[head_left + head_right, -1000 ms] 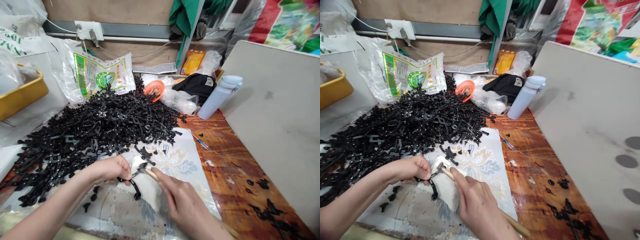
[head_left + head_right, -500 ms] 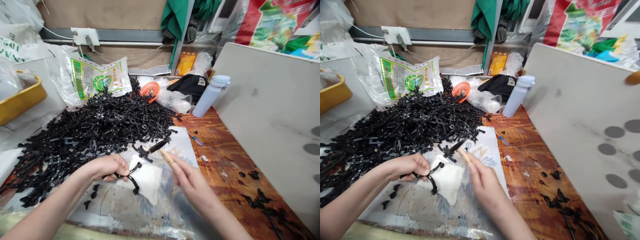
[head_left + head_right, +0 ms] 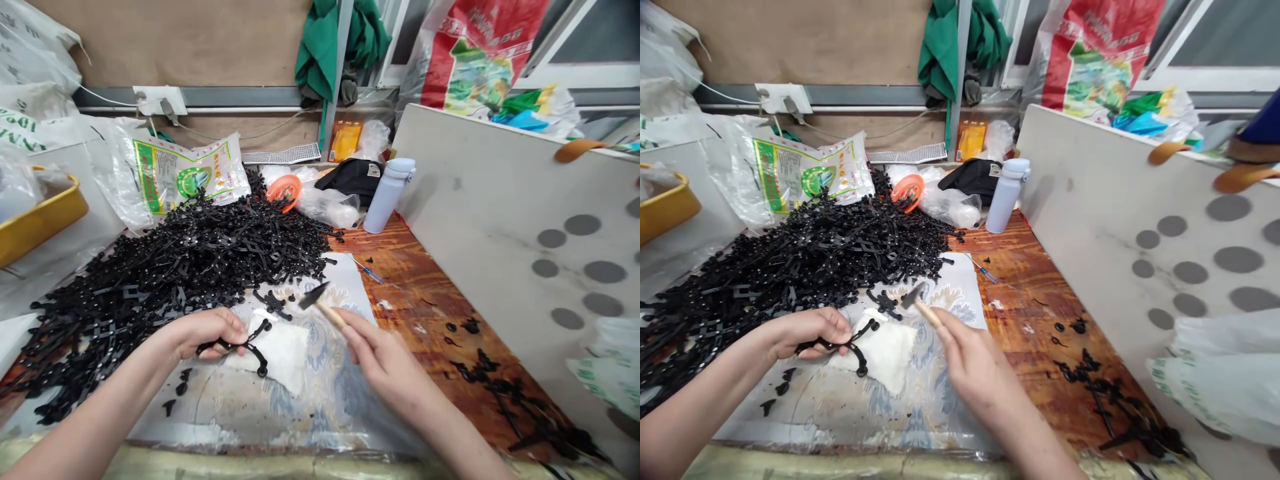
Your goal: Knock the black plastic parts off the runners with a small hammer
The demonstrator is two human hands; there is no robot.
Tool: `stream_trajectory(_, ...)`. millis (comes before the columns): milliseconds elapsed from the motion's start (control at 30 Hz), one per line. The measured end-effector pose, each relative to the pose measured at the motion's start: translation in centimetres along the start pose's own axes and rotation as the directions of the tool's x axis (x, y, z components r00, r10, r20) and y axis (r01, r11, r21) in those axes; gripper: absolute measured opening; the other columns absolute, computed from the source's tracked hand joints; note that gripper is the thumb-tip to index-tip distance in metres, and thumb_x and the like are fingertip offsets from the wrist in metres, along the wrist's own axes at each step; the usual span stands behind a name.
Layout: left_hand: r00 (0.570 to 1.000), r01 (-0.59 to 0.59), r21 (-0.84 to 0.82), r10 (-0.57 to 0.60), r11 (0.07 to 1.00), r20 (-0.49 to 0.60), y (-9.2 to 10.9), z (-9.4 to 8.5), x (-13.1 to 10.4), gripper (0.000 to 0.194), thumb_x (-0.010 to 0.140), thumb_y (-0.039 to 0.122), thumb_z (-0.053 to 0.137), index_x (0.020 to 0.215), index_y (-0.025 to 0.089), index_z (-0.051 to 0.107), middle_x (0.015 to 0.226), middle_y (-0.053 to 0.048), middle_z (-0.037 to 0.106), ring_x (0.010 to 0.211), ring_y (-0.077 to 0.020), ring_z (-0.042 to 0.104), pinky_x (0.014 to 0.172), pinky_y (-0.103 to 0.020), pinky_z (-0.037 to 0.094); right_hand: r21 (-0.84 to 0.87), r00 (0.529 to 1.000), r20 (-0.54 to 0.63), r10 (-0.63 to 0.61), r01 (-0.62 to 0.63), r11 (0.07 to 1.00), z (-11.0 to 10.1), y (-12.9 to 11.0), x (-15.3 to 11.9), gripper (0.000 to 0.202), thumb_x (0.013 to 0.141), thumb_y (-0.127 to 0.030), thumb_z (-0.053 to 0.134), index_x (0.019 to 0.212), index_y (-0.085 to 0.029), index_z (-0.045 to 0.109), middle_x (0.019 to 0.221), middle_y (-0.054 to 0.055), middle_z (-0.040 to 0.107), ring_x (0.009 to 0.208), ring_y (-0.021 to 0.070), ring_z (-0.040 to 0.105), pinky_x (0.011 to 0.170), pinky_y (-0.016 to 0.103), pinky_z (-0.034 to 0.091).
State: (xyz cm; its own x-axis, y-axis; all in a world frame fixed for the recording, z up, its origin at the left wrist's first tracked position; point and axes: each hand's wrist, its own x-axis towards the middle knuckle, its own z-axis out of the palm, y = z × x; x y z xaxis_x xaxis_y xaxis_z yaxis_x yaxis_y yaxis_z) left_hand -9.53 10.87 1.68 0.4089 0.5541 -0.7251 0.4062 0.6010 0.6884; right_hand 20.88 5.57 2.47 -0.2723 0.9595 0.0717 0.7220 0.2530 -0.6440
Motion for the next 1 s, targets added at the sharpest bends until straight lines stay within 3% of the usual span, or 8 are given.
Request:
stream_trajectory(100, 1.000, 0.011, 0.023, -0.011, 1.000, -0.015, 0.1, 0.1, 0.0, 0.026, 0.063, 0.036, 0.070, 0.054, 0.011, 0.066, 0.029, 0.008, 0.031, 0.025, -0.0045, 0.020, 0.032, -0.022, 0.006, 0.021, 0.988, 0.037, -0.148, 0.148, 0.989, 0.5, -2.7, 0.8, 0.042, 0.094, -0.027, 0.036, 0.133, -0.029, 0.051, 0.097, 0.002, 0.073, 0.067, 0.0168, 0.067, 0.061, 0.030, 0.054)
stream_trajectory(200, 0.999, 0.025, 0.031, -0.024, 0.999, -0.030, 0.1, 0.2, 0.1, 0.023, 0.062, 0.033, 0.070, 0.054, 0.011, 0.067, 0.031, 0.006, 0.037, 0.025, -0.0038, 0.019, 0.030, -0.021, 0.007, 0.077, 0.964, -0.042, -0.261, 0.263, 0.962, 1.8, -3.4, 1.6, 0.047, 0.093, -0.020, 0.036, 0.139, -0.027, 0.042, 0.126, 0.004, 0.061, 0.092, 0.0180, 0.067, 0.077, 0.032, 0.055)
stream_trajectory(400, 0.998, 0.042, 0.029, -0.041, 0.999, -0.048, 0.2, 0.1, 0.1, 0.019, 0.060, 0.027, 0.070, 0.049, 0.012, 0.064, 0.038, 0.002, 0.050, 0.026, -0.0028, 0.020, 0.027, -0.021, 0.009, -0.140, 0.963, 0.152, -0.223, 0.244, 0.960, 3.1, -2.8, 2.2, 0.051, 0.089, -0.015, 0.039, 0.137, -0.030, 0.045, 0.102, 0.005, 0.073, 0.081, 0.0216, 0.070, 0.072, 0.037, 0.056)
stream_trajectory(533, 0.998, 0.052, 0.027, -0.052, 0.998, -0.028, 0.0, -0.1, 0.3, 0.021, 0.062, 0.029, 0.070, 0.052, 0.012, 0.066, 0.029, 0.007, 0.035, 0.025, -0.0036, 0.017, 0.028, -0.021, 0.007, -0.032, 0.968, 0.061, -0.243, 0.246, 0.969, 3.3, -3.4, 1.7, 0.050, 0.091, -0.016, 0.035, 0.140, -0.028, 0.041, 0.106, 0.006, 0.071, 0.087, 0.0193, 0.069, 0.077, 0.033, 0.055)
stream_trajectory(600, 0.999, 0.048, 0.018, -0.048, 0.999, -0.013, 0.0, -0.2, 0.2, 0.022, 0.063, 0.030, 0.070, 0.052, 0.011, 0.066, 0.028, 0.008, 0.031, 0.025, -0.0039, 0.016, 0.029, -0.021, 0.006, -0.031, 0.969, 0.093, -0.230, 0.234, 0.972, 3.7, -3.4, 1.5, 0.052, 0.090, -0.015, 0.037, 0.140, -0.030, 0.041, 0.103, 0.006, 0.072, 0.084, 0.0197, 0.069, 0.076, 0.034, 0.055)
stream_trajectory(700, 1.000, 0.005, -0.015, -0.005, 1.000, -0.002, 0.1, -0.2, 0.0, 0.026, 0.063, 0.034, 0.070, 0.052, 0.012, 0.065, 0.030, 0.007, 0.035, 0.025, -0.0036, 0.019, 0.030, -0.022, 0.006, -0.004, 0.976, 0.128, -0.174, 0.176, 0.984, 3.7, -2.6, 1.6, 0.047, 0.092, -0.020, 0.037, 0.136, -0.034, 0.046, 0.093, 0.003, 0.073, 0.077, 0.0188, 0.069, 0.069, 0.032, 0.054)
stream_trajectory(800, 0.999, -0.052, -0.057, 0.052, 0.997, 0.004, 0.0, -0.3, -0.5, 0.029, 0.064, 0.037, 0.069, 0.051, 0.012, 0.063, 0.034, 0.006, 0.038, 0.026, -0.0029, 0.021, 0.032, -0.022, 0.006, 0.030, 0.999, 0.014, -0.049, 0.048, 0.998, 2.3, -0.9, 1.9, 0.044, 0.097, -0.029, 0.030, 0.138, -0.030, 0.043, 0.082, 0.001, 0.073, 0.065, 0.0174, 0.067, 0.061, 0.029, 0.052)
stream_trajectory(1000, 0.995, -0.098, -0.102, 0.101, 0.990, 0.024, -1.2, -0.9, -1.4, 0.027, 0.067, 0.036, 0.067, 0.058, 0.011, 0.065, 0.034, 0.007, 0.034, 0.025, -0.0038, 0.025, 0.034, -0.021, 0.007, -0.358, 0.963, -0.163, 0.213, -0.259, 0.897, 0.0, 2.3, 1.3, 0.040, 0.095, -0.029, 0.037, 0.131, -0.029, 0.052, 0.097, 0.007, 0.072, 0.077, 0.0239, 0.069, 0.066, 0.033, 0.050)
